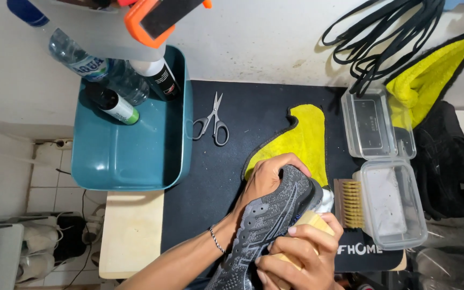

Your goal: The person is cleaning a sneaker by applying foam, scrubbing the surfaces with a brush, and wiping it down with a cloth.

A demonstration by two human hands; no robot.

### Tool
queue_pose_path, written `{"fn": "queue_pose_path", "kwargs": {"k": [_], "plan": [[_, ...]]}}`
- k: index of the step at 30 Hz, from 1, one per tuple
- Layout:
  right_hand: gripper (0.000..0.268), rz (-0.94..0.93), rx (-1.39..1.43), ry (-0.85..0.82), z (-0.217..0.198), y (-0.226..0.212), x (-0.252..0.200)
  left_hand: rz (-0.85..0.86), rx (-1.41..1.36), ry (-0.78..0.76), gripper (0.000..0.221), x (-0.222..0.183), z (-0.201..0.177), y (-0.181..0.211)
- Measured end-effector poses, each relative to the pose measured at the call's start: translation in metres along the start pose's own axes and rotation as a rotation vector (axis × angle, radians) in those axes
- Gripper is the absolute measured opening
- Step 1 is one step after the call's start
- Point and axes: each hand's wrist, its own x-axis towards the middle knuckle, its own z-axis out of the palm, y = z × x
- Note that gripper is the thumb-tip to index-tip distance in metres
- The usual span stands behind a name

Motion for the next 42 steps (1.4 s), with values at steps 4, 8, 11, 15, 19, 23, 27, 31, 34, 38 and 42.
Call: {"fn": "queue_pose_path", "kwargs": {"k": [4,8,11,15,19,23,27,31,34,38,42], "plan": [[0.019,-0.082,0.009,-0.103,-0.010,0.061,0.004,-0.046,-0.008,0.004,0.013,-0.001,0.001,0.001],[0.024,0.021,-0.003,-0.080,-0.015,0.058,0.023,-0.005,-0.031,-0.003,0.013,0.000,0.001,0.003],[0.019,-0.027,0.036,-0.120,-0.014,0.024,0.015,-0.020,-0.022,-0.002,0.014,-0.002,0.002,0.003],[0.016,-0.076,-0.012,-0.185,-0.018,0.058,0.005,0.002,-0.024,-0.009,0.014,-0.001,0.005,0.000],[0.021,0.107,-0.042,-0.116,-0.017,0.052,0.024,0.046,-0.005,0.017,0.012,-0.002,0.002,0.007],[0.024,-0.075,0.024,-0.118,-0.012,0.024,0.006,0.017,-0.014,0.010,0.012,-0.003,0.004,-0.003],[0.019,-0.132,0.061,-0.141,-0.020,0.062,-0.002,0.016,0.012,-0.004,0.017,0.002,0.005,-0.011],[0.022,0.116,0.046,-0.095,-0.019,0.075,0.019,-0.010,-0.020,-0.003,0.011,0.001,0.004,-0.010],[0.025,-0.005,0.073,-0.056,-0.006,0.046,-0.015,-0.040,-0.062,0.000,0.016,0.002,0.004,-0.018],[0.014,-0.106,0.045,0.139,0.001,0.056,-0.041,0.057,-0.077,-0.037,0.013,0.010,0.005,-0.036],[0.023,0.215,0.107,-0.022,-0.017,0.093,-0.005,0.071,-0.053,-0.062,0.010,0.010,0.002,-0.022]]}}
